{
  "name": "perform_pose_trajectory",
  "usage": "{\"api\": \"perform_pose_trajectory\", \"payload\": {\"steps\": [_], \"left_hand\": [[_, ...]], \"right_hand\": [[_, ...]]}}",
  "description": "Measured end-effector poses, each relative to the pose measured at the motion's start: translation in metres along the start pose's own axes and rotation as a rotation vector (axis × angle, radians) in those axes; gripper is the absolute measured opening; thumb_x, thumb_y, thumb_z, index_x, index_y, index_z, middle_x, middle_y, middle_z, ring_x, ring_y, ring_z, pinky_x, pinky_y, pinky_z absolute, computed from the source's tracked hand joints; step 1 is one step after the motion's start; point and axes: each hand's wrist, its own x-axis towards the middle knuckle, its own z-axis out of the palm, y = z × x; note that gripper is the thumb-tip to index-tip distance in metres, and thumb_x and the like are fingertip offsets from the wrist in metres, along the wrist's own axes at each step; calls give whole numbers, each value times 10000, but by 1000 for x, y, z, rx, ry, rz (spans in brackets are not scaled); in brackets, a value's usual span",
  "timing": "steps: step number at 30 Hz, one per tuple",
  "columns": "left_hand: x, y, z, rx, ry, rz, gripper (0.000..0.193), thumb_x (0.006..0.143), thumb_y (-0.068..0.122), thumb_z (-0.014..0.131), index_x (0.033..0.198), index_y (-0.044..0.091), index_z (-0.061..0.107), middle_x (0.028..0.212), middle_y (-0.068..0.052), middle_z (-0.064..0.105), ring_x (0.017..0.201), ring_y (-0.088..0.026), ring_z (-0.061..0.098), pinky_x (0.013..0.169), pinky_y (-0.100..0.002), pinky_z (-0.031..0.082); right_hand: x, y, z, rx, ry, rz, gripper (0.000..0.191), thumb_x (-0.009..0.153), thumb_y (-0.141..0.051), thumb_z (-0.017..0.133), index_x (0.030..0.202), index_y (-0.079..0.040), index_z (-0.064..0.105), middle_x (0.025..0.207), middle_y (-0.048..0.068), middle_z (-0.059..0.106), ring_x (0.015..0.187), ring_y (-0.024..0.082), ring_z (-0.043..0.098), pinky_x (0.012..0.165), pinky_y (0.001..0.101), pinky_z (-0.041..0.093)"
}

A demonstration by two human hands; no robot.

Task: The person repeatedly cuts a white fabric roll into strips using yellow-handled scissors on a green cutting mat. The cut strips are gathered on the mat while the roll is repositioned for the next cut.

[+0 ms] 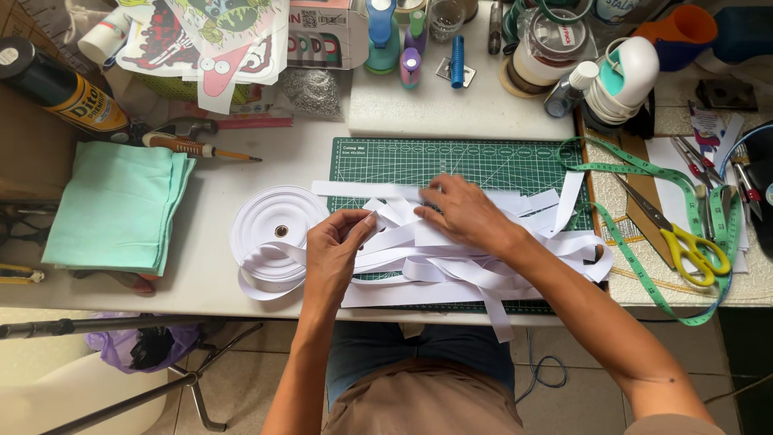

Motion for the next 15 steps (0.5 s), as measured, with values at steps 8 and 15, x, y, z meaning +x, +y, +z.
{"api": "perform_pose_trajectory", "payload": {"steps": [8,15], "left_hand": [[3,-3,7,-8,-69,54,226,957,169,712,1084,-12,759,928,-72,776,827,-85,691,711,-215,536],[-1,7,28,81,-167,46,284,954,152,719,1203,18,693,864,-62,758,782,-71,648,633,-203,494]], "right_hand": [[-18,-20,-21,442,78,150,298,981,-332,602,1169,-142,733,1122,46,735,983,217,703,812,406,576],[-19,-36,-17,1031,7,153,292,919,-220,740,1156,-48,730,1001,80,770,937,130,715,820,271,578]]}}
